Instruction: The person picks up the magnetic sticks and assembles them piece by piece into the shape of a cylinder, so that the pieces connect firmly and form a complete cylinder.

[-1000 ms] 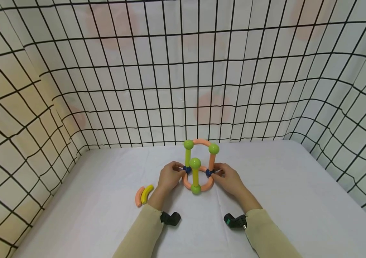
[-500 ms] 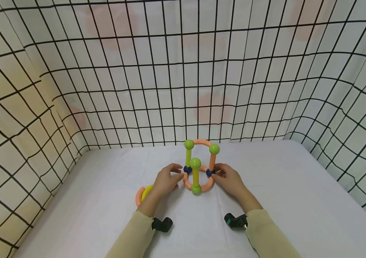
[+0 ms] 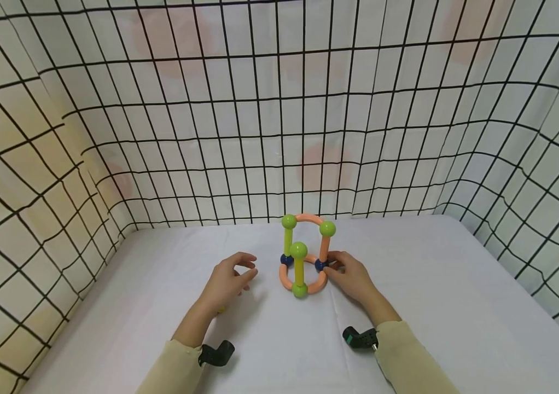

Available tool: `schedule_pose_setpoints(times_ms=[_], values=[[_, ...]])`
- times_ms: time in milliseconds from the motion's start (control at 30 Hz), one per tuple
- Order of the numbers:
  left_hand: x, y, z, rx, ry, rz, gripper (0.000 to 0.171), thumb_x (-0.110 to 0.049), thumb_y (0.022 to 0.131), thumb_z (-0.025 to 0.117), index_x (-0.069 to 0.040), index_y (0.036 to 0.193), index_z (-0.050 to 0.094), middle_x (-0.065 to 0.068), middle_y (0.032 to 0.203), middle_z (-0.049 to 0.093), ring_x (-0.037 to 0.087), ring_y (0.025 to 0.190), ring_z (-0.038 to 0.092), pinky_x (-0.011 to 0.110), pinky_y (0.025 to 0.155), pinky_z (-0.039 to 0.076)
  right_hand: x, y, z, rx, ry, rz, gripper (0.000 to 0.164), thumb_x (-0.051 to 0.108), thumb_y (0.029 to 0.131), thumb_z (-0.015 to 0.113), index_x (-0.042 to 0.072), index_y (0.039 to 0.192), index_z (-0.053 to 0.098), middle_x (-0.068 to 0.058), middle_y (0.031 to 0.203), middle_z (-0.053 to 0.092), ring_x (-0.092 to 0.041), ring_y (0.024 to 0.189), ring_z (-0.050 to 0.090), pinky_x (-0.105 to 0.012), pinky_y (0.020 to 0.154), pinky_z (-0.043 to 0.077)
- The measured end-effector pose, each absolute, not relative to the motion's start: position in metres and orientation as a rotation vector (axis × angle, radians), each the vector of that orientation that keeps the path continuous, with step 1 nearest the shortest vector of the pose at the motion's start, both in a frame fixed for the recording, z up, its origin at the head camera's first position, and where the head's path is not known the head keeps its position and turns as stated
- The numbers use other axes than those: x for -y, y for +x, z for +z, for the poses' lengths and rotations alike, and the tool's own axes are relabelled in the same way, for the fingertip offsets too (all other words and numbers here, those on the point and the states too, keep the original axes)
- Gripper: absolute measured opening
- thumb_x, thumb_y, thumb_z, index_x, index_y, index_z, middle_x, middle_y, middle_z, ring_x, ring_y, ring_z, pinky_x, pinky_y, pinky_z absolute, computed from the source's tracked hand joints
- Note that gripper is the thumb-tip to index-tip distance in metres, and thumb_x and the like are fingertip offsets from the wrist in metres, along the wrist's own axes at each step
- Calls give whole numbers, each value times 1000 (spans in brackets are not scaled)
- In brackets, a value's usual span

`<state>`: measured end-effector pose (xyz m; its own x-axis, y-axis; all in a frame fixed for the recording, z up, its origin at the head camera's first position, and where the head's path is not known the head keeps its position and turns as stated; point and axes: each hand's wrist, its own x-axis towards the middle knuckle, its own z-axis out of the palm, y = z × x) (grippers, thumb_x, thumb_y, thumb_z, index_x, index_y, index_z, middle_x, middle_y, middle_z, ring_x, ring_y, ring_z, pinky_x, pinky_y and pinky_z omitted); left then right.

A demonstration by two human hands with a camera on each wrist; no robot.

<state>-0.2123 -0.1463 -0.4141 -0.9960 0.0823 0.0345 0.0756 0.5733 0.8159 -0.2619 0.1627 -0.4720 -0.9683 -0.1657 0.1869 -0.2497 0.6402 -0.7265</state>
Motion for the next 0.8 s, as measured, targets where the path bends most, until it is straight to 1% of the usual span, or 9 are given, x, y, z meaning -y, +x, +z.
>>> schedule_pose_setpoints(times_ms=[133,233,333,567,733,800], values=[[160,-207,-415,-2849,107,1385,33,-23,95,69,-16,126,65,0,115,70,16,92,65,29,75,52,-162,-261,-473,2748,362,1246,39,21,94,68,9,131,62,-9,121,66,-23,104,64,-43,93,50],[169,-206,-415,-2863,101,1367,31,-25,95,69,-18,125,66,-1,115,70,16,98,66,31,80,52,-162,-261,-473,2742,364,1229,39,21,94,68,8,131,61,-10,120,67,-24,103,64,-44,93,50],[178,-207,-412,-2838,96,1367,31,-24,96,68,-16,125,65,2,115,70,17,96,66,32,80,54,-162,-262,-474,2744,361,1210,39,21,94,67,9,131,61,-9,119,67,-24,103,65,-44,93,50],[197,-209,-408,-2788,92,1342,36,-22,95,68,-10,128,63,8,114,67,18,90,65,28,77,55,-161,-263,-472,2737,378,1204,38,21,94,68,8,130,62,-10,119,67,-24,102,65,-45,92,51],[208,-209,-406,-2747,81,1357,39,-19,93,70,-7,129,61,12,115,64,19,87,65,31,74,59,-163,-262,-474,2732,377,1209,39,21,94,68,7,130,62,-11,119,67,-26,102,65,-45,92,51],[213,-209,-406,-2738,84,1348,39,-18,93,70,-7,130,61,12,117,64,18,88,64,31,73,59,-163,-262,-474,2735,372,1222,39,22,94,68,7,130,62,-11,120,66,-26,103,65,-45,93,51]])
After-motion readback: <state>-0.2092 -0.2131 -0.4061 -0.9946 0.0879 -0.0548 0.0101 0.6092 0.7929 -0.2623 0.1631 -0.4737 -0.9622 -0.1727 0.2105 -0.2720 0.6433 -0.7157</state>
